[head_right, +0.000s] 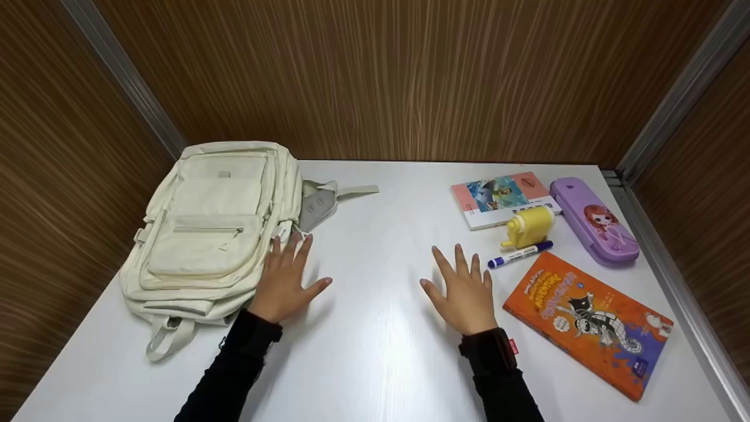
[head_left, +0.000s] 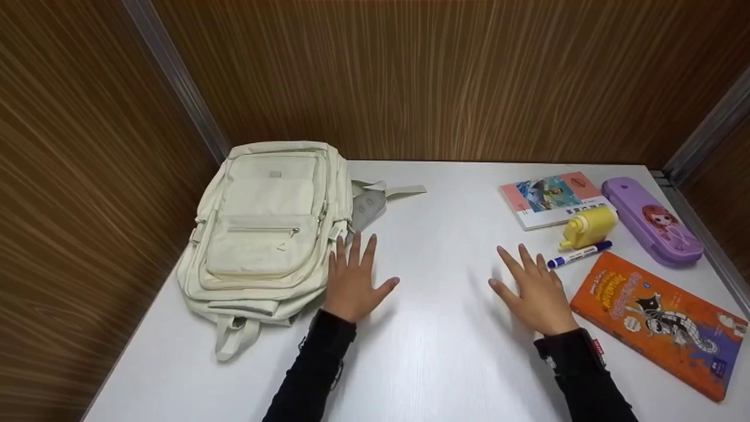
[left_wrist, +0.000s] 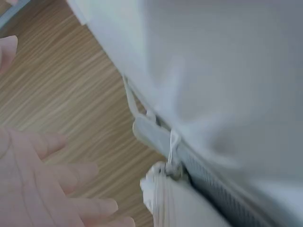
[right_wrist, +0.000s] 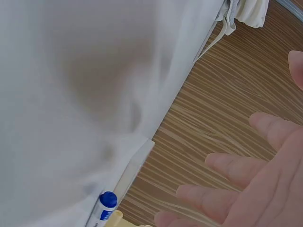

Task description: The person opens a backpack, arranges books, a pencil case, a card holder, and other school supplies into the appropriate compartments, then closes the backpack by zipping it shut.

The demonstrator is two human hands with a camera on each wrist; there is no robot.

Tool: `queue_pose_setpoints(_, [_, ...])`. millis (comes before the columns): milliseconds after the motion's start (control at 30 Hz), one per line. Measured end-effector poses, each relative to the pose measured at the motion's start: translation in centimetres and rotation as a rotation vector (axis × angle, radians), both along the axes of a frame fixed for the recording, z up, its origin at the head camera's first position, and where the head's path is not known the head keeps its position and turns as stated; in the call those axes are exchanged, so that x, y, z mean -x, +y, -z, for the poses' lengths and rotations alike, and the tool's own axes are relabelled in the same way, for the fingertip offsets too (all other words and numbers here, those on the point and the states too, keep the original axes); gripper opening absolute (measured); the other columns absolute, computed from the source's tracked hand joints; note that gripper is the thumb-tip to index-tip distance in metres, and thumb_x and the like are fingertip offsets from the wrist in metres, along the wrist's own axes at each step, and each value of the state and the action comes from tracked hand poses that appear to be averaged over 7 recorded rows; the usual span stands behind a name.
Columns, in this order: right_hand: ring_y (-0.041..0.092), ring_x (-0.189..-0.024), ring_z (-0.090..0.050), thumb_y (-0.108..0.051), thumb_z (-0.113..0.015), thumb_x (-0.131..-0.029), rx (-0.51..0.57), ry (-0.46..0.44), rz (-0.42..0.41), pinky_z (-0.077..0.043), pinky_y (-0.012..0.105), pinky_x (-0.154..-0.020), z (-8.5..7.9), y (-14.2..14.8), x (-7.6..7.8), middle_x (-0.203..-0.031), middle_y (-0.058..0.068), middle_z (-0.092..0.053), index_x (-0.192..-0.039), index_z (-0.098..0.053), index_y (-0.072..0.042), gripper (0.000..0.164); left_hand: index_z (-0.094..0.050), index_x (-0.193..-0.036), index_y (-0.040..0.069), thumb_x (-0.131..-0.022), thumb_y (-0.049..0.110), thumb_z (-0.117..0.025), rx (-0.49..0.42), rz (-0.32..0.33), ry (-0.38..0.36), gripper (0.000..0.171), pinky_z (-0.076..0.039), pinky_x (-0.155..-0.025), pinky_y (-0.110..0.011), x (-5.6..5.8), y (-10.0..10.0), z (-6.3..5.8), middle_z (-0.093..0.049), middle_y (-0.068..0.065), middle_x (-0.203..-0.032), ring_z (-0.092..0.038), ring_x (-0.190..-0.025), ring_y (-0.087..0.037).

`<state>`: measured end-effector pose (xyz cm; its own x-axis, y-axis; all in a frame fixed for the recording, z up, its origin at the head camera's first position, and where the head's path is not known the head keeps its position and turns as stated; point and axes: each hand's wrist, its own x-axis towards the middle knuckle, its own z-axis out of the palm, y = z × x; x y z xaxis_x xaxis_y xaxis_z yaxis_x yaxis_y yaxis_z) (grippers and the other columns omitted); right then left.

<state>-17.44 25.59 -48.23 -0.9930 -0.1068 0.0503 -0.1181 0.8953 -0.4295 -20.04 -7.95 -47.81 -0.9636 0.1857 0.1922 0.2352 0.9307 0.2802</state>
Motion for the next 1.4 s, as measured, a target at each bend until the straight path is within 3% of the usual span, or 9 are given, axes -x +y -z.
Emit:
queue_pose_setpoints(233, [0.061,-0.141,-0.013,-0.059,-0.048,-0.095,0.042,-0.026,-0.003,-0.009,0.077,-0.107,0.3,1.3,-0.6,-0.159,0.028,-0.016,-0.156,-0.025,-0.022,0.074,-0.02,-0.157,0.016,-0.083,0.068,-0.059,0.01,-0.062,-0.021,0.099,-0.012,-0.119,-0.062,1.3,-3.4,-1.1,-0.015,-0.018,-0.163,-0.006,-0.149,-0.049])
queue_pose_setpoints(433, [0.062,-0.14,-0.015,-0.057,-0.048,-0.096,0.033,-0.022,-0.004,-0.011,0.076,-0.108,0.8,1.6,-0.9,-0.159,0.029,-0.018,-0.155,-0.027,-0.021,0.072,-0.019,-0.157,0.013,-0.079,0.068,-0.064,0.025,-0.149,-0.122,0.105,-0.008,-0.117,-0.067,2.4,-6.2,-0.4,-0.013,-0.022,-0.162,-0.004,-0.148,-0.051])
queue_pose_setpoints(633, [0.062,-0.14,-0.013,-0.059,-0.048,-0.095,0.041,-0.054,-0.008,-0.01,0.077,-0.107,1.0,1.8,-1.2,-0.159,0.029,-0.017,-0.155,-0.026,-0.023,0.073,-0.017,-0.157,0.015,-0.08,0.058,-0.068,0.038,-0.196,-0.211,0.103,-0.006,-0.115,-0.071,2.5,-7.5,0.6,-0.011,-0.024,-0.162,-0.004,-0.147,-0.053])
queue_pose_setpoints(867, [0.063,-0.139,-0.014,-0.055,-0.051,-0.096,0.035,-0.06,-0.013,-0.01,0.078,-0.106,0.9,1.9,-0.9,-0.158,0.03,-0.018,-0.155,-0.027,-0.022,0.072,-0.017,-0.157,0.014,-0.08,0.037,-0.066,0.003,-0.17,-0.209,0.094,-0.011,-0.112,-0.073,2.4,-7.9,0.5,-0.017,-0.02,-0.162,-0.011,-0.146,-0.054])
queue_pose_setpoints(1067, [0.063,-0.138,-0.016,-0.057,-0.05,-0.095,0.04,-0.051,-0.013,-0.011,0.077,-0.107,0.5,2.1,-0.7,-0.158,0.03,-0.019,-0.155,-0.028,-0.021,0.072,-0.021,-0.156,0.014,-0.079,0.031,-0.065,-0.017,-0.147,-0.189,0.091,-0.016,-0.111,-0.072,2.5,-7.8,0.4,-0.022,-0.018,-0.161,-0.015,-0.145,-0.054])
queue_pose_setpoints(1400, [0.063,-0.138,-0.016,-0.055,-0.05,-0.096,0.048,-0.035,-0.012,-0.012,0.078,-0.105,0.1,1.9,-0.5,-0.158,0.03,-0.02,-0.154,-0.03,-0.021,0.071,-0.022,-0.156,0.017,-0.079,0.031,-0.066,-0.04,-0.098,-0.204,0.09,-0.012,-0.114,-0.071,2.1,-6.7,0.4,-0.022,-0.013,-0.163,-0.012,-0.147,-0.052])
